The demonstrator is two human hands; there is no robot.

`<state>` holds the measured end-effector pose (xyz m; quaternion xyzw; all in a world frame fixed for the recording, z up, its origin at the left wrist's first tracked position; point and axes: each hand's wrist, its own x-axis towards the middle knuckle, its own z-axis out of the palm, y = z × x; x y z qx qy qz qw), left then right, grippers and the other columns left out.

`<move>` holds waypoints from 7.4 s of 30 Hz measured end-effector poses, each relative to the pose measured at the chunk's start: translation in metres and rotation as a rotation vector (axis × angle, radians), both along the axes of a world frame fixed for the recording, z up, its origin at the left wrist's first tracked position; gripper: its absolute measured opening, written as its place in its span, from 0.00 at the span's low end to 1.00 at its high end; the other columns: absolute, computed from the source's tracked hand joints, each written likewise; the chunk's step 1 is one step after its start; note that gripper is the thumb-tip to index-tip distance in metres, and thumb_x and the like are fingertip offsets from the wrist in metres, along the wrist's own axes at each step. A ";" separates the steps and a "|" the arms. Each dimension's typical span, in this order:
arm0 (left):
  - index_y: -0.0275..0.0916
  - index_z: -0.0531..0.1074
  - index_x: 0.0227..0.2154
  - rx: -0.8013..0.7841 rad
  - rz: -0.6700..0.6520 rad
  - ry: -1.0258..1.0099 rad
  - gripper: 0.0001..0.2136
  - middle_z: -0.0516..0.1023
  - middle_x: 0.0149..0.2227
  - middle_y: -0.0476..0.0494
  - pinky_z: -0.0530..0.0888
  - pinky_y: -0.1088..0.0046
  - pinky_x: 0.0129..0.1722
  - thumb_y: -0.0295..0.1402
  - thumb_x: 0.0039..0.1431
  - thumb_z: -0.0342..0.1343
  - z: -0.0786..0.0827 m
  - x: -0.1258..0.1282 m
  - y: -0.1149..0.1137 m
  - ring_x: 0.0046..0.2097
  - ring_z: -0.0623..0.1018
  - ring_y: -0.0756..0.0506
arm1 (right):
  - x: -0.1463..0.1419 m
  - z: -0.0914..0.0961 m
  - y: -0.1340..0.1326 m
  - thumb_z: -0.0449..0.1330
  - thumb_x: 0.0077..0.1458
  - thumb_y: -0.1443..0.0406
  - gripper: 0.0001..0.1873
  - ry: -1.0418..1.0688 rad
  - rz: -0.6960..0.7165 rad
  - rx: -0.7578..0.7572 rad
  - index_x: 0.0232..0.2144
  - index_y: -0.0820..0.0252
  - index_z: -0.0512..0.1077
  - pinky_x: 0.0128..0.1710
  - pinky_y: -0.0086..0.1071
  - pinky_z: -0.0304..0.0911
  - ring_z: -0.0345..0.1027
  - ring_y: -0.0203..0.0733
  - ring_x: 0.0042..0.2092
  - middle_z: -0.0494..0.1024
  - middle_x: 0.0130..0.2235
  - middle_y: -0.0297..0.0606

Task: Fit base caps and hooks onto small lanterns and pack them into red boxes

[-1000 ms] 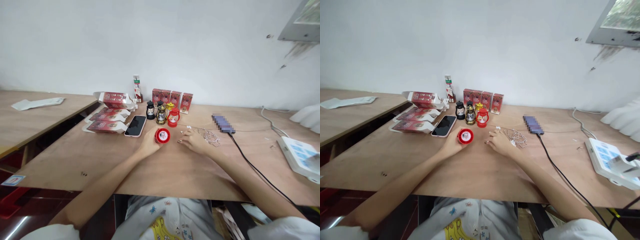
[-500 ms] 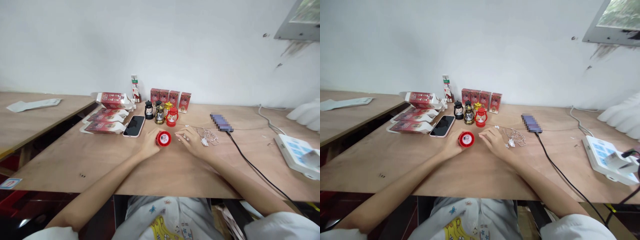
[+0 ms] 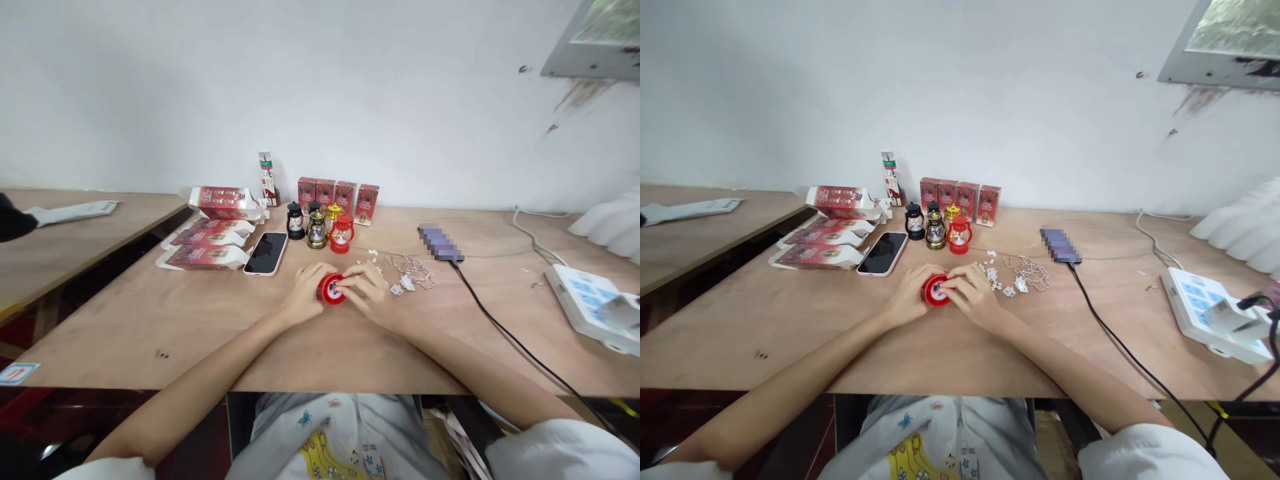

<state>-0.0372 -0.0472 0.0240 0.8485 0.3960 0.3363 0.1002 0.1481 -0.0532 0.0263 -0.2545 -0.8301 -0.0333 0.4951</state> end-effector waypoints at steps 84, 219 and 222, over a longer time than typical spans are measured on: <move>0.41 0.64 0.49 0.007 -0.022 -0.061 0.23 0.73 0.47 0.42 0.67 0.62 0.49 0.26 0.47 0.57 0.003 -0.002 -0.005 0.50 0.71 0.41 | -0.005 -0.005 0.011 0.57 0.55 0.75 0.20 -0.086 -0.060 0.442 0.49 0.59 0.68 0.37 0.32 0.72 0.72 0.39 0.36 0.78 0.33 0.39; 0.36 0.68 0.44 0.423 0.053 0.173 0.17 0.77 0.41 0.40 0.61 0.66 0.40 0.44 0.59 0.53 0.001 -0.005 0.002 0.43 0.74 0.42 | 0.004 0.004 -0.011 0.57 0.59 0.69 0.06 0.049 0.028 0.242 0.39 0.59 0.70 0.34 0.26 0.71 0.73 0.33 0.34 0.77 0.33 0.38; 0.36 0.68 0.44 0.413 0.044 0.166 0.17 0.77 0.41 0.39 0.61 0.65 0.40 0.44 0.59 0.52 0.001 -0.003 0.001 0.42 0.74 0.42 | 0.004 0.002 -0.011 0.58 0.58 0.66 0.02 0.073 0.035 0.248 0.35 0.58 0.70 0.31 0.25 0.70 0.73 0.33 0.33 0.78 0.31 0.36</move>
